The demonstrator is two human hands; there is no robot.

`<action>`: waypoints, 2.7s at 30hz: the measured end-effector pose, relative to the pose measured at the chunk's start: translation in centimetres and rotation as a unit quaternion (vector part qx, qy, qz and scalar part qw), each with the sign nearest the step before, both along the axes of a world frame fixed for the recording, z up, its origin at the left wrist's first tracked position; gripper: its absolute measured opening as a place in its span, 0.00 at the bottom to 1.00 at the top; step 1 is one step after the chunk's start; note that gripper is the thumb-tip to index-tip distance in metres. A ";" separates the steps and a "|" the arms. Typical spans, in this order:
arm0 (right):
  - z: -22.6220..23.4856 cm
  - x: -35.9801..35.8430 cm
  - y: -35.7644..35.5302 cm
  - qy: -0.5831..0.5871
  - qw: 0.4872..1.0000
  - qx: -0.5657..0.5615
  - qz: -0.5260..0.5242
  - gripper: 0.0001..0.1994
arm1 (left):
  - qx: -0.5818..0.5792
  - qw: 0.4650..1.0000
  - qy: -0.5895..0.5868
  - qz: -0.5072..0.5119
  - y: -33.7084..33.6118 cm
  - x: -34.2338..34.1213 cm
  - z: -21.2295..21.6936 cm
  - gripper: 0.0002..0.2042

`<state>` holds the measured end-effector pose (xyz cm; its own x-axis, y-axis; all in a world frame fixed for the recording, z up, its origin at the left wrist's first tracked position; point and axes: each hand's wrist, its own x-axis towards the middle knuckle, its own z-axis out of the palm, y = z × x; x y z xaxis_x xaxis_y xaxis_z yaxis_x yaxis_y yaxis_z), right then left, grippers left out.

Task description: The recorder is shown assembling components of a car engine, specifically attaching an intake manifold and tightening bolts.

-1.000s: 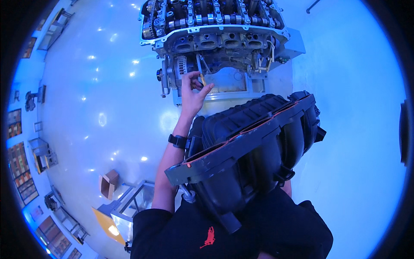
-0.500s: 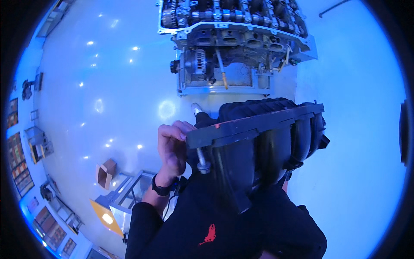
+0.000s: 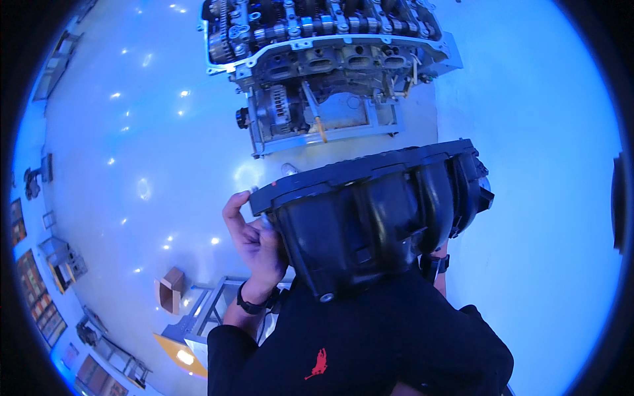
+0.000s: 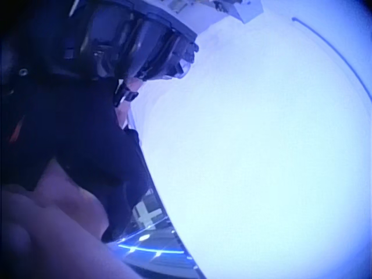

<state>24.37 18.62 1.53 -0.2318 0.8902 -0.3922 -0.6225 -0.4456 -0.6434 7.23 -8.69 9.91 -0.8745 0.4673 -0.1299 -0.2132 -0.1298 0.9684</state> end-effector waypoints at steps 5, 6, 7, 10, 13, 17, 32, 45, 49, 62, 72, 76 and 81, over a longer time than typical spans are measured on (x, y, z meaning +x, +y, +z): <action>1.6 1.3 -1.3 -0.038 0.999 -0.015 -0.028 0.32 | 0.064 0.997 -0.042 0.034 -1.5 -0.3 -2.9 0.33; 1.9 1.4 -1.3 -0.044 0.998 -0.018 -0.039 0.33 | 0.068 0.995 -0.066 -0.025 -3.0 0.1 -4.7 0.31; 2.0 1.2 -1.5 -0.050 0.998 -0.023 -0.037 0.33 | 0.062 0.995 -0.069 -0.021 -3.5 0.8 -5.0 0.31; 3.0 0.5 -1.9 -0.061 0.997 -0.030 -0.031 0.33 | 0.050 0.948 -0.310 -0.045 -3.4 3.5 -4.0 0.40; 2.9 -0.4 -1.7 -0.078 0.996 -0.031 -0.035 0.33 | -0.017 0.961 -0.273 -0.041 -1.6 4.1 -2.7 0.42; 2.9 -1.3 0.1 -0.099 0.994 -0.030 -0.038 0.33 | 0.070 0.944 -0.319 0.053 1.5 2.8 -3.5 0.36; -2.2 -1.9 3.2 0.003 0.999 0.016 0.039 0.35 | 0.019 0.961 -0.262 -0.088 2.6 -1.0 -6.8 0.25; -4.7 -4.2 2.6 0.042 0.992 -0.092 0.080 0.39 | 0.039 0.973 -0.207 -0.098 4.4 -5.4 -10.4 0.22; -7.6 -3.9 4.1 0.065 0.989 -0.097 0.087 0.39 | 0.023 0.978 -0.165 -0.122 4.7 -5.6 -10.7 0.22; -7.6 -4.7 3.5 0.066 0.986 -0.131 0.083 0.40 | 0.038 0.983 -0.149 -0.103 5.4 -5.7 -10.3 0.17; -6.4 -5.9 4.2 0.007 0.993 -0.089 0.075 0.38 | 0.033 0.975 -0.187 -0.119 6.6 -7.7 -13.1 0.18; -6.5 -7.5 5.8 0.004 0.993 -0.084 0.086 0.38 | 0.037 0.974 -0.202 -0.098 7.9 -8.9 -14.2 0.17; -6.2 -9.3 6.1 -0.040 0.991 -0.101 0.074 0.38 | 0.024 0.974 -0.201 -0.104 8.4 -10.3 -13.6 0.17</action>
<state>15.12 24.72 -4.70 -0.3153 0.7500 -0.5814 -0.4901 -0.6533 -0.5770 -3.03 -0.32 -3.70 -0.6433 0.6434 -0.4149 -0.5997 -0.0865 0.7955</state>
